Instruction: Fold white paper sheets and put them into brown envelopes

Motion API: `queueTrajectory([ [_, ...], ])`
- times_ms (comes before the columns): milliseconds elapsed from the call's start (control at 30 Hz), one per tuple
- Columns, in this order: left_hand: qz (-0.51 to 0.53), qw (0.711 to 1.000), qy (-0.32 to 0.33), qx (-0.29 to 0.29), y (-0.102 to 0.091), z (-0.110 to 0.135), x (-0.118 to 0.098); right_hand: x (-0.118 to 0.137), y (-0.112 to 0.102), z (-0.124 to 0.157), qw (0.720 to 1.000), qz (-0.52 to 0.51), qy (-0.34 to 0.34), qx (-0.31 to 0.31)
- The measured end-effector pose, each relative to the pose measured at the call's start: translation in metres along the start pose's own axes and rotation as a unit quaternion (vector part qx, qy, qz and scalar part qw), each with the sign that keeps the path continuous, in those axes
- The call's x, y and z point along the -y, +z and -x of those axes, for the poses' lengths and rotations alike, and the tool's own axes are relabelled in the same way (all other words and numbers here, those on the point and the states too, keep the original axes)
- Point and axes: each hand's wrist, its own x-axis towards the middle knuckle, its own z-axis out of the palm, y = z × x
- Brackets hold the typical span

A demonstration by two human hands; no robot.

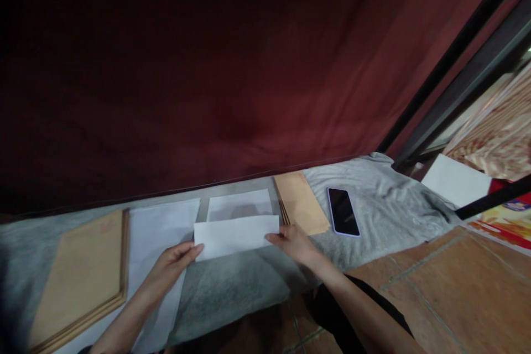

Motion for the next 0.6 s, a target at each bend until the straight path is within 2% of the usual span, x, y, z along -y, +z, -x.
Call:
queueTrajectory([
  [67,-0.022,0.998,0.017,-0.047,0.005,-0.007,0.0,0.0,0.005,-0.011,0.999,0.03,0.021,-0.035],
  [133,-0.099,0.99,0.025,-0.093,0.011,-0.014,-0.001,0.003,0.009,-0.02,0.991,0.111,0.044,-0.057],
  [233,-0.242,0.958,0.002,-0.153,0.02,-0.02,-0.008,0.011,0.015,-0.028,0.964,0.243,0.067,-0.085],
  [367,-0.361,0.915,-0.047,-0.175,0.027,-0.025,-0.024,0.021,0.022,-0.036,0.929,0.344,0.074,-0.116],
  [600,-0.416,0.882,-0.089,-0.203,0.034,-0.04,-0.041,0.022,0.034,-0.054,0.898,0.401,0.089,-0.16],
])
